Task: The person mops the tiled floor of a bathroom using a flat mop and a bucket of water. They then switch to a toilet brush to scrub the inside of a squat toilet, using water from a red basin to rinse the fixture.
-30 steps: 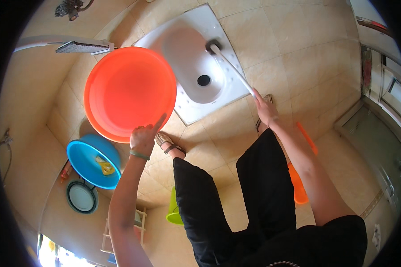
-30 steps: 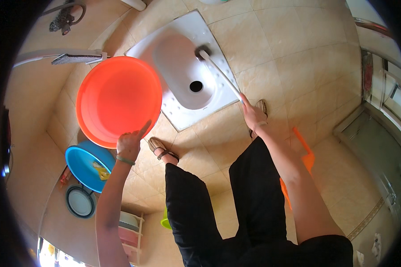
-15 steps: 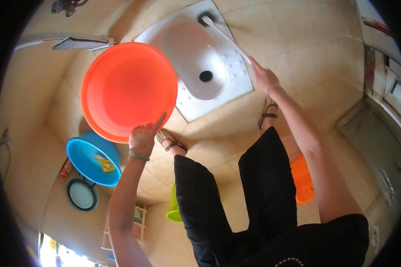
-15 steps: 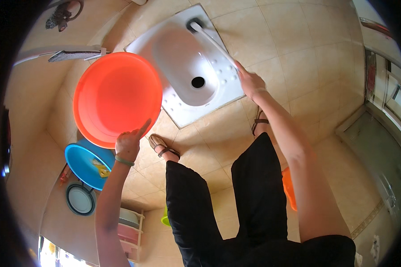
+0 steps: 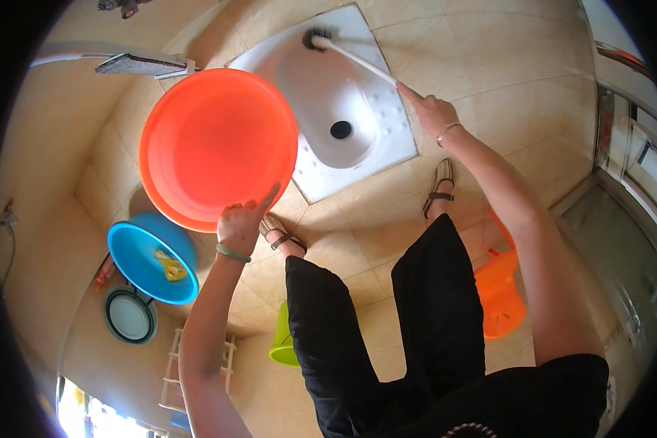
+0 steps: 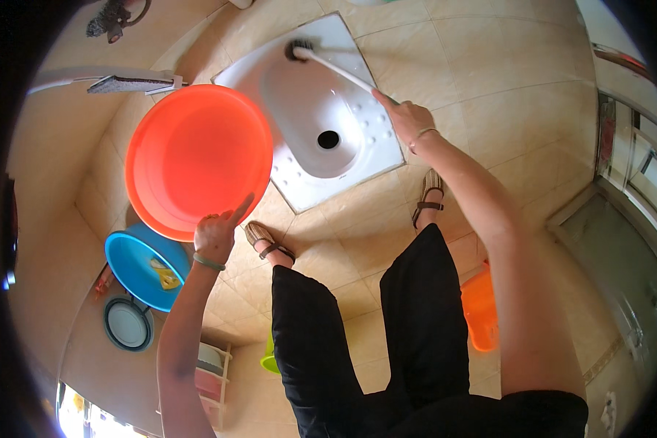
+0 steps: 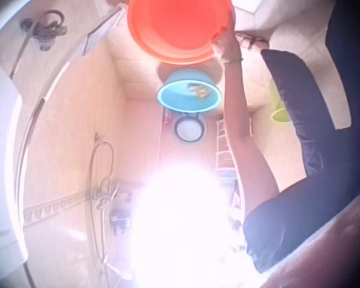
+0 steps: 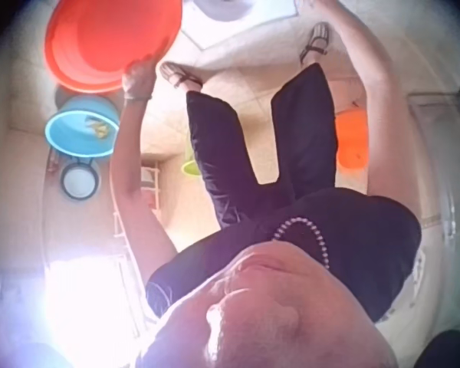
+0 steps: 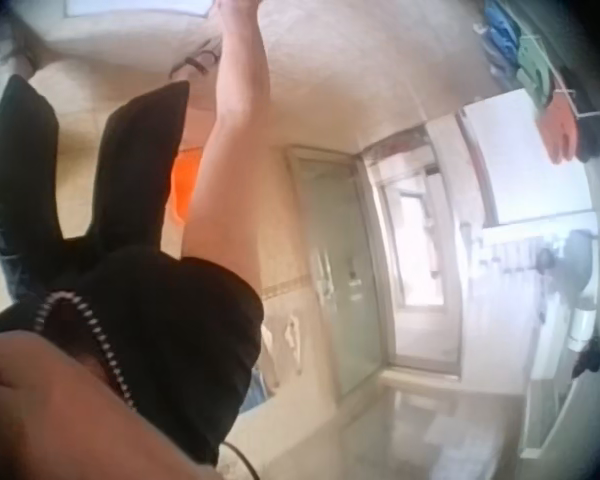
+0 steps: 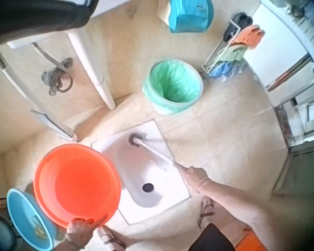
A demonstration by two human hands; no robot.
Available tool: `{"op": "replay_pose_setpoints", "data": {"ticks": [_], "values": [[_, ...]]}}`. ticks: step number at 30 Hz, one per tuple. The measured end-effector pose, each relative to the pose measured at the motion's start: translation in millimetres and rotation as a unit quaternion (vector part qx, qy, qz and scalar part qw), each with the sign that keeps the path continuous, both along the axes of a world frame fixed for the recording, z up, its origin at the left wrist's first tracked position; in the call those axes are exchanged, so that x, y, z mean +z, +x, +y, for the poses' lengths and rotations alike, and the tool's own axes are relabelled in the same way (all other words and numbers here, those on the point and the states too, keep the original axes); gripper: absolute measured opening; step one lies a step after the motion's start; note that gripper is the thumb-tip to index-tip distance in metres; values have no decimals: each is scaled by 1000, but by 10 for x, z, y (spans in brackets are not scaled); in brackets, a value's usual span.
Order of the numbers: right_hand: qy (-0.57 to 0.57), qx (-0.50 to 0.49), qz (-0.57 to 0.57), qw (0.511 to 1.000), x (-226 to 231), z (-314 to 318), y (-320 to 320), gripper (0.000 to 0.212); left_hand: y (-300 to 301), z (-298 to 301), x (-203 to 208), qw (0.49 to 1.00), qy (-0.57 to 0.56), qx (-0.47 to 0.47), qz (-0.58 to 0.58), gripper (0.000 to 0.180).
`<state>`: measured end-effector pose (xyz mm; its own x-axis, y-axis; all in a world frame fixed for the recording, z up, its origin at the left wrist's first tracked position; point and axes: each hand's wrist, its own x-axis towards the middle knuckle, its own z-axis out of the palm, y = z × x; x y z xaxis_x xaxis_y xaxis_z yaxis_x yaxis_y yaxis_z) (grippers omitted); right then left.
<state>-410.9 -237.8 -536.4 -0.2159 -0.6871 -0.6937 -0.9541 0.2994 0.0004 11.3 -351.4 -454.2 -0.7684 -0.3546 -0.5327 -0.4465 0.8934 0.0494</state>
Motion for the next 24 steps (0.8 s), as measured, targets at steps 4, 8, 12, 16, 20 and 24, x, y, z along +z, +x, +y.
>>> {"op": "replay_pose_setpoints", "data": {"ticks": [4,8,12,16,20,24], "values": [[60,120,44,990,294,414,-329,78,13,-7,14,1000,-5,-9,10,74],[19,65,43,997,290,639,-344,78,38,9,9,1000,7,10,28,75],[1,81,66,995,-121,132,-247,69,52,-4,-37,998,19,25,48,73],[23,-3,2,1000,-257,-170,39,60,3,-13,-45,998,-3,23,66,73],[-7,-172,-125,977,123,310,174,49,34,0,33,998,-8,33,54,73],[-70,-315,-155,934,-63,565,60,45,41,14,16,998,-1,36,60,74]]}}
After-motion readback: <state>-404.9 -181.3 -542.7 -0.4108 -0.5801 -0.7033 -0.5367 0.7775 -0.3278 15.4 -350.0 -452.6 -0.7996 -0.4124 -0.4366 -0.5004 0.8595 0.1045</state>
